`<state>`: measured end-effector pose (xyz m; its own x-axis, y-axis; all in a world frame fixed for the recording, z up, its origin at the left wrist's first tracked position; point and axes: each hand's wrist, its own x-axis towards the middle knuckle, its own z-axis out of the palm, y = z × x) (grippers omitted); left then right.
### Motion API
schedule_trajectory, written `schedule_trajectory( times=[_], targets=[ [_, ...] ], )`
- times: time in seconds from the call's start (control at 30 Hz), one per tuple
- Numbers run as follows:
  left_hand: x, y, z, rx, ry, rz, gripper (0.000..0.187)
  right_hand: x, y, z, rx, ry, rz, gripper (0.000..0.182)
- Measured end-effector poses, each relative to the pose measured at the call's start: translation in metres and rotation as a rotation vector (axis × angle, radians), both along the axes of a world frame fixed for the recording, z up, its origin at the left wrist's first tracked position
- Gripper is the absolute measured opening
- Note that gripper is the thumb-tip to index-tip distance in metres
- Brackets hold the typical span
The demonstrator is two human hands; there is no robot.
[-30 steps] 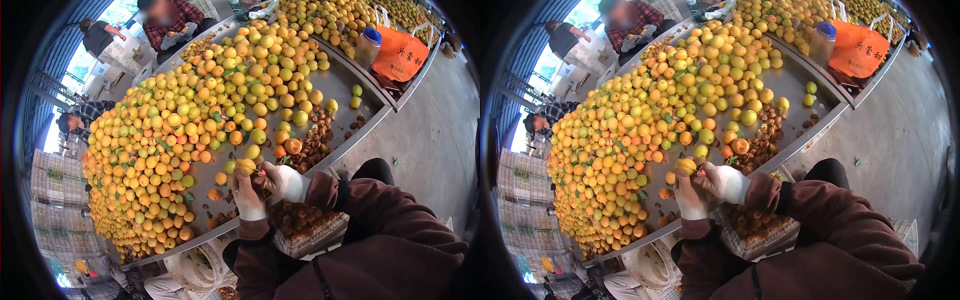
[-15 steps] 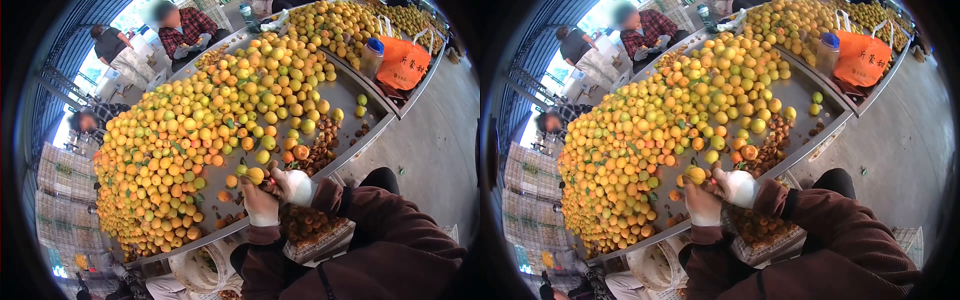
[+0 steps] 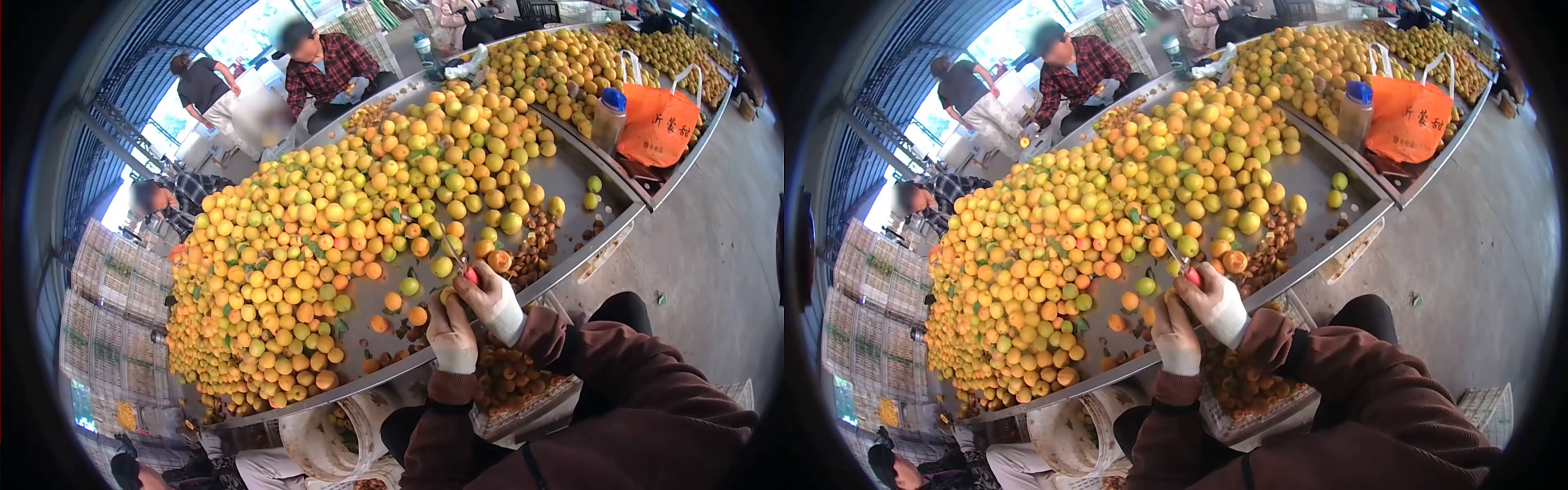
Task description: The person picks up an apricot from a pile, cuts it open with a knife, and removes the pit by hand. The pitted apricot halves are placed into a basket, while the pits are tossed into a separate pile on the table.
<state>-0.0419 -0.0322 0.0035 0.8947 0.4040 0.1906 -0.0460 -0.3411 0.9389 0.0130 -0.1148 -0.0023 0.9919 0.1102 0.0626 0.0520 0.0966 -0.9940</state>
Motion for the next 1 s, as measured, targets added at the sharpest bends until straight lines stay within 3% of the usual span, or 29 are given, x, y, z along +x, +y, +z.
schedule_trajectory(
  times=[0.07,0.13,0.23,0.27,0.33,0.4,0.47,0.6,0.63,0.8,0.87,0.9,1.0],
  targets=[
    [0.002,0.000,0.003,-0.189,-0.140,-0.090,0.031,-0.001,0.001,0.007,-0.017,0.076,-0.060,0.029],
    [0.003,0.005,-0.004,-0.216,-0.117,-0.119,0.032,0.002,0.006,-0.001,0.097,0.077,-0.045,0.028],
    [0.010,0.012,-0.014,0.190,-0.263,-0.221,0.034,0.003,0.003,0.001,0.114,0.119,-0.021,0.030],
    [0.010,0.010,-0.014,0.192,-0.270,-0.225,0.034,0.004,0.002,0.001,0.116,0.113,-0.025,0.030],
    [0.006,-0.002,-0.001,-0.084,-0.148,-0.119,0.032,0.003,-0.002,0.001,-0.020,0.108,-0.064,0.029],
    [0.004,-0.009,0.004,-0.075,-0.183,-0.040,0.024,-0.001,-0.002,0.005,0.019,0.079,-0.086,0.029],
    [0.007,-0.015,-0.001,-0.065,-0.234,0.002,0.025,-0.008,-0.011,0.028,-0.064,0.122,-0.023,0.022],
    [0.007,-0.032,0.001,-0.142,-0.190,0.056,0.029,-0.008,-0.011,0.015,0.009,0.075,-0.074,0.024],
    [0.007,-0.034,-0.005,-0.047,-0.190,0.059,0.030,-0.008,-0.013,0.013,-0.063,0.061,-0.088,0.023],
    [0.009,-0.032,-0.025,-0.446,-0.065,-0.013,0.031,-0.013,-0.028,0.014,-0.374,-0.247,-0.121,0.020],
    [0.019,-0.017,-0.072,-0.924,0.040,-0.084,0.033,-0.013,-0.032,0.008,-0.452,-0.311,-0.082,0.023],
    [0.020,-0.019,-0.070,-1.060,0.070,-0.090,0.033,-0.014,-0.036,0.008,-0.485,-0.366,-0.061,0.023],
    [0.019,-0.024,-0.062,-1.066,0.109,-0.126,0.032,-0.017,-0.044,0.005,-0.539,-0.565,0.023,0.022]
  ],
)
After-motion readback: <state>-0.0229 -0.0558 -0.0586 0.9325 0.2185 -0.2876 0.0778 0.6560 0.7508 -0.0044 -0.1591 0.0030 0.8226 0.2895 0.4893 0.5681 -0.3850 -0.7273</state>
